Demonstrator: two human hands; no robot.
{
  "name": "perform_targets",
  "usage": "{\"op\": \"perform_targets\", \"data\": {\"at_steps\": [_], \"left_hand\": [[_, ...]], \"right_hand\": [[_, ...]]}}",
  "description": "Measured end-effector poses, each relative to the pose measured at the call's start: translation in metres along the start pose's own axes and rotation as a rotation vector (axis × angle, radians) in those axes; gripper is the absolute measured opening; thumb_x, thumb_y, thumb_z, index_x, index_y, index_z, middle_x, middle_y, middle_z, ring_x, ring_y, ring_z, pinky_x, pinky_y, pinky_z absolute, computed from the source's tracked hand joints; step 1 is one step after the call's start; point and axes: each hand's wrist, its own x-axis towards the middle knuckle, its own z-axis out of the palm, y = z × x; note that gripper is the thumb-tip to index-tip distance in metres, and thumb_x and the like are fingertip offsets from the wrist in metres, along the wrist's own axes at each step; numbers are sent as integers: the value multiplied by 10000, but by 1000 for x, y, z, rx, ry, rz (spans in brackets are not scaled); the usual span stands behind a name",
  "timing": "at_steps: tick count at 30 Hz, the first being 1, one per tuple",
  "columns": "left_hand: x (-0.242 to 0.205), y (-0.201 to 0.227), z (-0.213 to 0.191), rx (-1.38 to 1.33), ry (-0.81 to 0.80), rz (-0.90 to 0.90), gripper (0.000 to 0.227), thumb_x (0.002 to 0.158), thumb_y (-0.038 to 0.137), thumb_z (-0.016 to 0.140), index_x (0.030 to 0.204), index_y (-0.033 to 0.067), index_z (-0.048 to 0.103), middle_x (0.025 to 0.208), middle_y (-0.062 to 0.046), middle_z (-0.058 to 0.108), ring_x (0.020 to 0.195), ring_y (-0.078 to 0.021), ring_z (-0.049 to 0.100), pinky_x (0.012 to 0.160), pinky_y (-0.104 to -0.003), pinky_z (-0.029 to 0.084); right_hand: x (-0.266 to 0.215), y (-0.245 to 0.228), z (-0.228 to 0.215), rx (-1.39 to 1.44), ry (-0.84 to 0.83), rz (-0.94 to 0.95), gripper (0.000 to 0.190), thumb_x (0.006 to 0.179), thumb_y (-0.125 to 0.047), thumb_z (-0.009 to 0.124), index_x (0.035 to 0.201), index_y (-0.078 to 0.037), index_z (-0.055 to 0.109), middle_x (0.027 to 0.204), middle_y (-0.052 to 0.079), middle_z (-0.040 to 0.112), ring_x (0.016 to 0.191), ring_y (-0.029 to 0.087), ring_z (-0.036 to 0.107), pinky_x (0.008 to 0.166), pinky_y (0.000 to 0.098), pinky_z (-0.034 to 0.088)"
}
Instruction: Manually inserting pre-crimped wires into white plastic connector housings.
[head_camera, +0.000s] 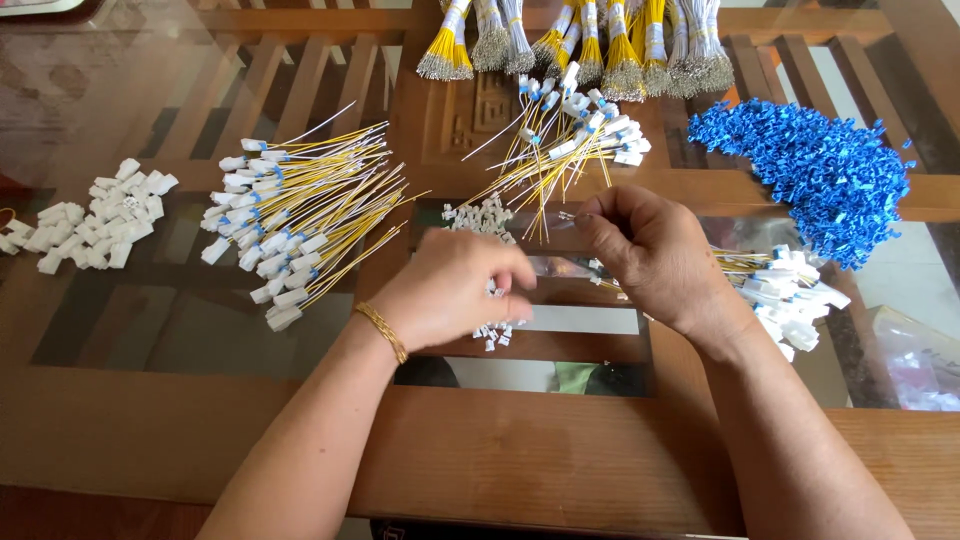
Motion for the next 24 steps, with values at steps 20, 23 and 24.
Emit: {"op": "perform_targets", "data": {"at_steps": [20,23,24], "left_hand": [[12,-17,20,-513,365,-66,111,858,102,749,957,51,751,754,-64,743,709,-119,635,666,-266,533],[20,-19,30,-842,449,-47,146,875,28,748,1021,17,750,824,-106,731,759,-128,621,722,-270,548],[23,-19,34,-993,453,-56,168,888,-3,739,1054,8,759,874,-145,732,796,-160,638,787,-302,567]], "right_hand": [[-6,-7,3,418,-138,42,182,930,-189,658,903,-17,714,567,22,486,554,117,456,522,240,376],[-6,-5,7,501,-140,34,154,928,-140,674,886,5,705,548,34,484,521,112,448,491,231,359],[-6,-4,8,532,-137,33,140,922,-116,682,877,15,702,544,48,491,510,113,447,477,233,360]]}}
